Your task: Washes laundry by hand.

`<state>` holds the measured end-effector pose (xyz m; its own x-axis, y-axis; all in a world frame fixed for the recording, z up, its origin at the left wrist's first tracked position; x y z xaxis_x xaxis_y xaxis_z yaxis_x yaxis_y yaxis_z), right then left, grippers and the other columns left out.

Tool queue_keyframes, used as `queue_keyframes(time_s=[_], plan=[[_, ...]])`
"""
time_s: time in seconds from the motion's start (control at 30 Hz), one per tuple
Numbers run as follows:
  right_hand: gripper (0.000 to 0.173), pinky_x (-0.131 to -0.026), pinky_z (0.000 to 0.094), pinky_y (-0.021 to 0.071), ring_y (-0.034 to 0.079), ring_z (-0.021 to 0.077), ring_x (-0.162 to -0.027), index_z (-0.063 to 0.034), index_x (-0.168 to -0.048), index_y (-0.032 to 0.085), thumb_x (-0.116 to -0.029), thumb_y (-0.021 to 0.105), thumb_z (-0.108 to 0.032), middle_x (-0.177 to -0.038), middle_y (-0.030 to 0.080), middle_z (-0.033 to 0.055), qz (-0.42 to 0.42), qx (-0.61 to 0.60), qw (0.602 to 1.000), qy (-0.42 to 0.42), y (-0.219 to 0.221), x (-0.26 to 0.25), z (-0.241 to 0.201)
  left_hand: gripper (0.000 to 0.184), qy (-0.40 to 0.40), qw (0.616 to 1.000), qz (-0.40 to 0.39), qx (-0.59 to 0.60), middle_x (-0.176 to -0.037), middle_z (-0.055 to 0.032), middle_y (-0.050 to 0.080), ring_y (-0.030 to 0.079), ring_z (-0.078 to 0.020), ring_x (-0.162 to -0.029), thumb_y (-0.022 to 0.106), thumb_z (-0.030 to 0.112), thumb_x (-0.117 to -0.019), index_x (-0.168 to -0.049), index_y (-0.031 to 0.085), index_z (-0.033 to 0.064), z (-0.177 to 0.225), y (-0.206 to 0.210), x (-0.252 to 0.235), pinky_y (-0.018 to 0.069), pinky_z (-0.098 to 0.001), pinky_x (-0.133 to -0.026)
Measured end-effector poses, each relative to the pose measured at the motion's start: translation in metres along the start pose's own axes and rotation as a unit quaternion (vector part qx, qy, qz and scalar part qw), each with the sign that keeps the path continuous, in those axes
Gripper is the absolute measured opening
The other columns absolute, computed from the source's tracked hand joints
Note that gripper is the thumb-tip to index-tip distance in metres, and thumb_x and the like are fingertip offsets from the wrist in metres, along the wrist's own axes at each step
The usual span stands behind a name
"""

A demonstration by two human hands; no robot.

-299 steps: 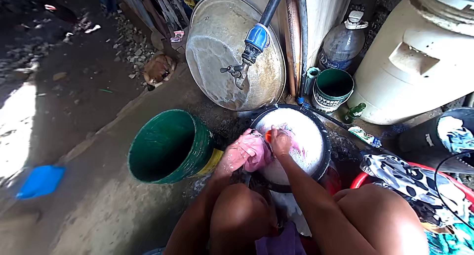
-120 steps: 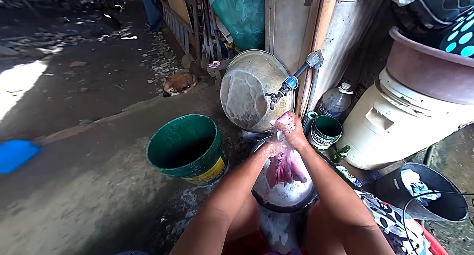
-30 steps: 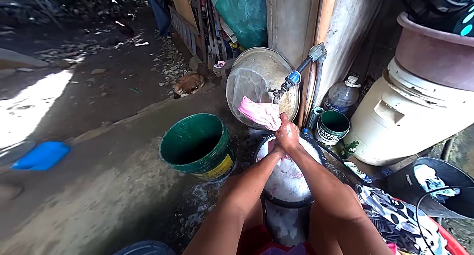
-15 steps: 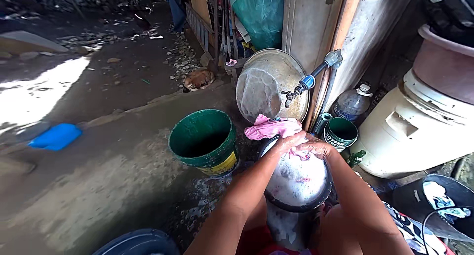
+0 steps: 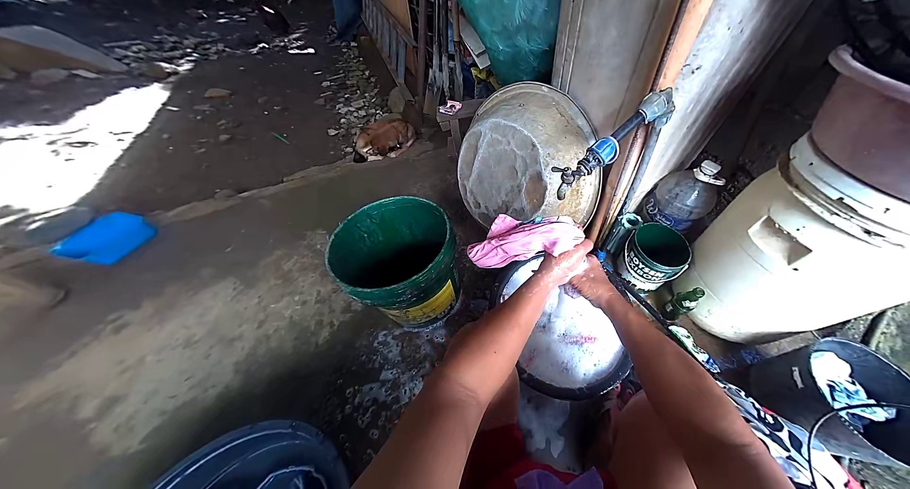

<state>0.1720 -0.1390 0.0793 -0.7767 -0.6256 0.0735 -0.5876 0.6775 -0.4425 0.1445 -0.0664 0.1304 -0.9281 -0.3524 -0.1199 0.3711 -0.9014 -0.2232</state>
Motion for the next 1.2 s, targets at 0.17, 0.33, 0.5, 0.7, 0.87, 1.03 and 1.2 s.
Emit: queue_keyframes(time_s=[0.17, 0.33, 0.5, 0.7, 0.87, 1.03, 1.2], plan=[[0.05, -0.109, 0.0607, 0.0442, 0.056, 0.0409, -0.133, 0.0028, -0.133, 0.062, -0.0986, 0.063, -0.034, -0.137, 0.062, 0.026, 0.005, 0.31, 0.945, 0.101, 0.001, 0.002, -0.007, 0.034, -0.065, 0.995, 0.045, -0.068, -0.122, -0.0218, 0.064, 0.059, -0.028, -0.117, 0.06, 0.018, -0.1011, -0.127, 0.06, -0.0034, -0.003, -0.002, 0.004, 0.0461, -0.0446, -0.103], [0.058, -0.105, 0.0595, 0.0466, 0.06, 0.0421, -0.129, 0.0058, -0.141, 0.055, -0.1004, 0.06, -0.035, -0.135, 0.063, 0.0275, 0.059, 0.353, 0.928, 0.108, -0.001, 0.013, -0.022, 0.043, -0.099, 0.95, -0.017, -0.294, -0.143, -0.0245, 0.054, 0.048, -0.0344, -0.138, 0.049, 0.027, -0.1079, -0.139, 0.055, -0.0019, 0.015, 0.011, 0.012, 0.0343, -0.0516, -0.116], [0.058, -0.106, 0.0351, 0.0495, 0.062, 0.0194, -0.12, 0.0068, -0.142, 0.048, -0.0933, 0.072, -0.014, -0.13, 0.064, 0.0176, 0.002, 0.035, 0.999, 0.017, -0.009, 0.009, -0.018, 0.036, -0.003, 0.986, -0.006, -0.165, -0.123, -0.0259, 0.064, 0.06, -0.0301, -0.12, 0.063, 0.015, -0.0991, -0.127, 0.061, -0.0078, 0.039, 0.0, 0.014, 0.0442, -0.0437, -0.106], [0.059, -0.085, 0.0425, 0.0643, 0.075, 0.0218, -0.096, -0.0168, -0.125, 0.06, -0.0795, 0.088, -0.041, -0.104, 0.075, 0.0051, -0.313, -0.389, 0.865, -0.051, -0.008, 0.02, -0.026, 0.026, 0.056, 0.971, -0.067, 0.223, -0.088, -0.0023, 0.06, 0.058, -0.0072, -0.08, 0.063, 0.001, -0.0844, -0.11, 0.06, 0.0014, 0.02, 0.0, -0.003, 0.0522, -0.027, -0.074], [0.039, -0.073, 0.0287, 0.063, 0.074, 0.0105, -0.08, -0.0213, -0.101, 0.075, -0.0795, 0.083, -0.053, -0.089, 0.077, -0.0014, -0.347, -0.406, 0.842, -0.075, 0.005, 0.026, -0.027, 0.035, 0.062, 0.952, -0.205, 0.219, -0.11, -0.0033, 0.067, 0.059, -0.0028, -0.089, 0.056, 0.003, -0.0862, -0.121, 0.063, -0.0012, 0.029, 0.022, 0.005, 0.0504, -0.022, -0.08], [0.018, -0.064, 0.0206, 0.0566, 0.066, 0.0026, -0.069, -0.0231, -0.092, 0.076, -0.0805, 0.082, -0.036, -0.081, 0.073, -0.007, -0.341, -0.381, 0.858, -0.052, 0.018, 0.035, -0.036, 0.008, 0.075, 0.942, -0.255, 0.205, -0.082, 0.0048, 0.069, 0.061, 0.0, -0.07, 0.061, 0.008, -0.098, -0.102, 0.066, 0.0022, 0.037, 0.025, 0.008, 0.0514, -0.0186, -0.067], [0.015, -0.058, 0.0233, 0.0559, 0.063, 0.0056, -0.061, -0.0173, -0.098, 0.065, -0.0849, 0.072, -0.015, -0.074, 0.068, -0.0048, -0.239, -0.341, 0.909, 0.003, 0.019, 0.027, -0.025, 0.021, 0.156, 0.968, -0.195, 0.031, -0.068, 0.0034, 0.058, 0.054, 0.0003, -0.064, 0.065, 0.018, -0.0965, -0.089, 0.065, -0.0013, 0.044, 0.016, 0.008, 0.0481, -0.0192, -0.067]])
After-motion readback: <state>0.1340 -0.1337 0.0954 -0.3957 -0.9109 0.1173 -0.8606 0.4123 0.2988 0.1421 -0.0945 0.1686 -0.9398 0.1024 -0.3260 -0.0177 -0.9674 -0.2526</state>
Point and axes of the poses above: each hand's wrist, its own x-axis away from the middle knuckle, its own y-axis out of the palm, z = x × y, the point moved 9 cm from there along -x, towards the middle knuckle
